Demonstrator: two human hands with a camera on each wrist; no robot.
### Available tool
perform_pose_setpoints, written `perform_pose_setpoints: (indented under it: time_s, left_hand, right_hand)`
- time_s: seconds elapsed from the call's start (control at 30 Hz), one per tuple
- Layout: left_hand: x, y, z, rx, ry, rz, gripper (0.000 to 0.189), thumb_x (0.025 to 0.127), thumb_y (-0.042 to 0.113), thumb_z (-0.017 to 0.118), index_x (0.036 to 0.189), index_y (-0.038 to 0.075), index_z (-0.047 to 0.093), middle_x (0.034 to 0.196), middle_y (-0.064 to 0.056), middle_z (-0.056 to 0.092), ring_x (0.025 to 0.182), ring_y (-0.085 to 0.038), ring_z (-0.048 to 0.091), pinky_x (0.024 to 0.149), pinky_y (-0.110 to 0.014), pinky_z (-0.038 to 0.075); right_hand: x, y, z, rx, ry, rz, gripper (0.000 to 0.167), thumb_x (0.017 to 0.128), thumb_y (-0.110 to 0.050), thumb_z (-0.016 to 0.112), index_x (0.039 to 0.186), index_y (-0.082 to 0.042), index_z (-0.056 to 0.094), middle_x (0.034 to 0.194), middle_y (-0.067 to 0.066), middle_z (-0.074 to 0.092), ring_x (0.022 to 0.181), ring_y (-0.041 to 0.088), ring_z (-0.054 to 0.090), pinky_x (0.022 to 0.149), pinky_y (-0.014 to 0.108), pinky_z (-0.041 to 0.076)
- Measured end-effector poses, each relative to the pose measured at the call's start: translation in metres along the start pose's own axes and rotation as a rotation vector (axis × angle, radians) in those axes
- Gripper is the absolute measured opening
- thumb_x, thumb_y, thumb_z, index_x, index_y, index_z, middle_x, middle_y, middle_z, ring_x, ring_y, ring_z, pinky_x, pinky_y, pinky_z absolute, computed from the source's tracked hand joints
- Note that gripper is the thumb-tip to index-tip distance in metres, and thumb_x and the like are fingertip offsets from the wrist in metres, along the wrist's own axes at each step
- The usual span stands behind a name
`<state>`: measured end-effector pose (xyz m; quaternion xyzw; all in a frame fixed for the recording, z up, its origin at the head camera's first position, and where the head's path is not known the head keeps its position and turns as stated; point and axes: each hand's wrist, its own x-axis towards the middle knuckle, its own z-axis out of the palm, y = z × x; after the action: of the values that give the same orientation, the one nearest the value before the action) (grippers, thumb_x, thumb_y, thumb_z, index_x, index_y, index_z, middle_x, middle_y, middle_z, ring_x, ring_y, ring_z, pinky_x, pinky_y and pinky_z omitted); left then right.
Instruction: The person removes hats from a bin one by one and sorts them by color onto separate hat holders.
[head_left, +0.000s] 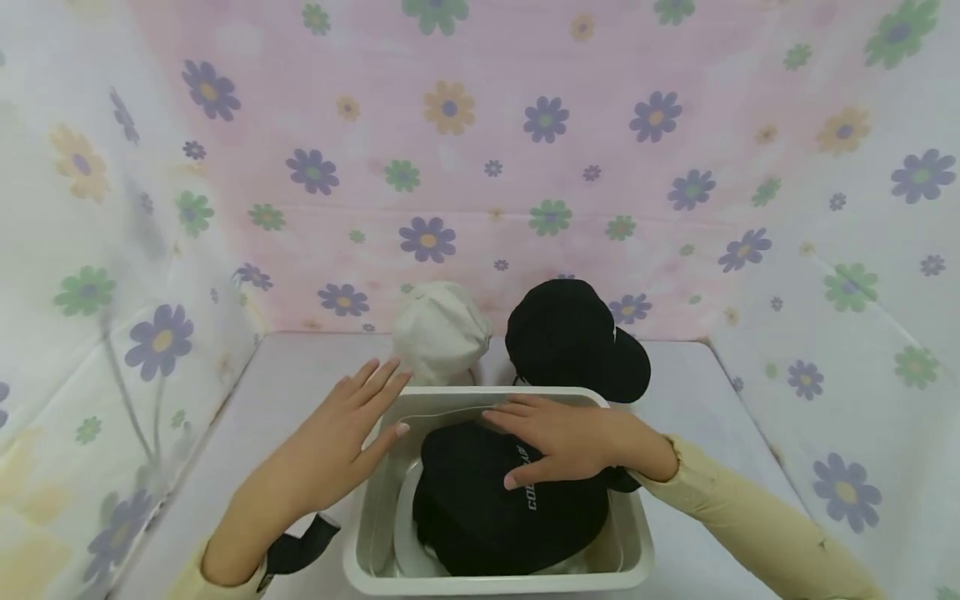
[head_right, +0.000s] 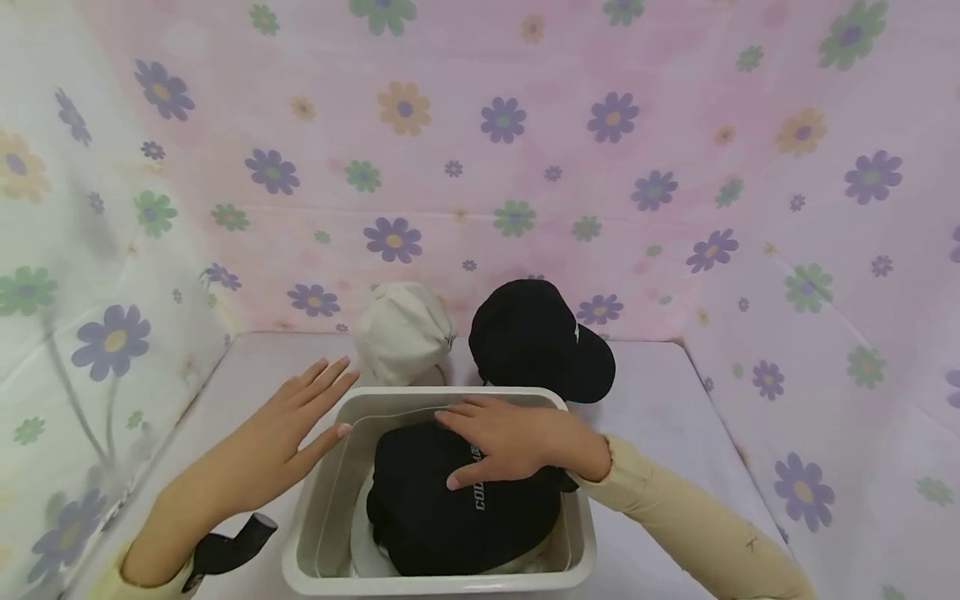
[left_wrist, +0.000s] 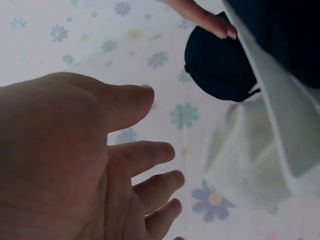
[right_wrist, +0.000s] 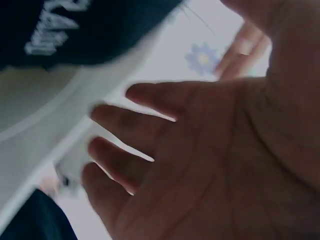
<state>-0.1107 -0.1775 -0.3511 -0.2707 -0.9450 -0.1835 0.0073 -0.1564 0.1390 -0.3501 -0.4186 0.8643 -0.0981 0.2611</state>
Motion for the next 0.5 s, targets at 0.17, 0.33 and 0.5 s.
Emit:
perform_pose_setpoints:
  time_s: [0.17, 0.33, 0.5]
  left_hand:
    - [-0.028, -0.008, 0.020, -0.026, 0.027, -0.068, 0.064, 0.107, 0.044, 0.050, 0.161, 0.016, 0.030, 0.169, -0.010, 0.022, 0.155, -0.041, 0.015, 0.116, -0.070, 0.019]
    - [-0.039, -0.011, 0.039, -0.082, 0.056, -0.093, 0.065, 0.107, 0.044, 0.050, 0.162, 0.016, 0.029, 0.168, -0.007, 0.026, 0.155, -0.040, 0.018, 0.116, -0.069, 0.019]
    - [-0.041, -0.010, 0.055, -0.087, 0.058, -0.118, 0.067, 0.106, 0.045, 0.050, 0.161, 0.011, 0.030, 0.167, -0.007, 0.027, 0.154, -0.039, 0.020, 0.117, -0.069, 0.019]
  right_hand:
    - [0.027, -0.001, 0.017, 0.026, -0.048, -0.036, 0.087, 0.100, -0.054, 0.058, 0.164, -0.012, 0.016, 0.171, 0.010, 0.013, 0.158, 0.024, 0.007, 0.127, 0.045, 0.015]
    - [0.043, -0.004, 0.030, 0.058, -0.034, -0.139, 0.086, 0.101, -0.054, 0.055, 0.164, -0.012, 0.014, 0.171, 0.010, 0.011, 0.158, 0.022, 0.007, 0.127, 0.043, 0.014]
    - [0.052, -0.013, 0.038, 0.006, 0.003, -0.241, 0.079, 0.104, -0.056, 0.049, 0.163, -0.012, 0.021, 0.170, 0.008, 0.017, 0.158, 0.023, 0.013, 0.126, 0.044, 0.018]
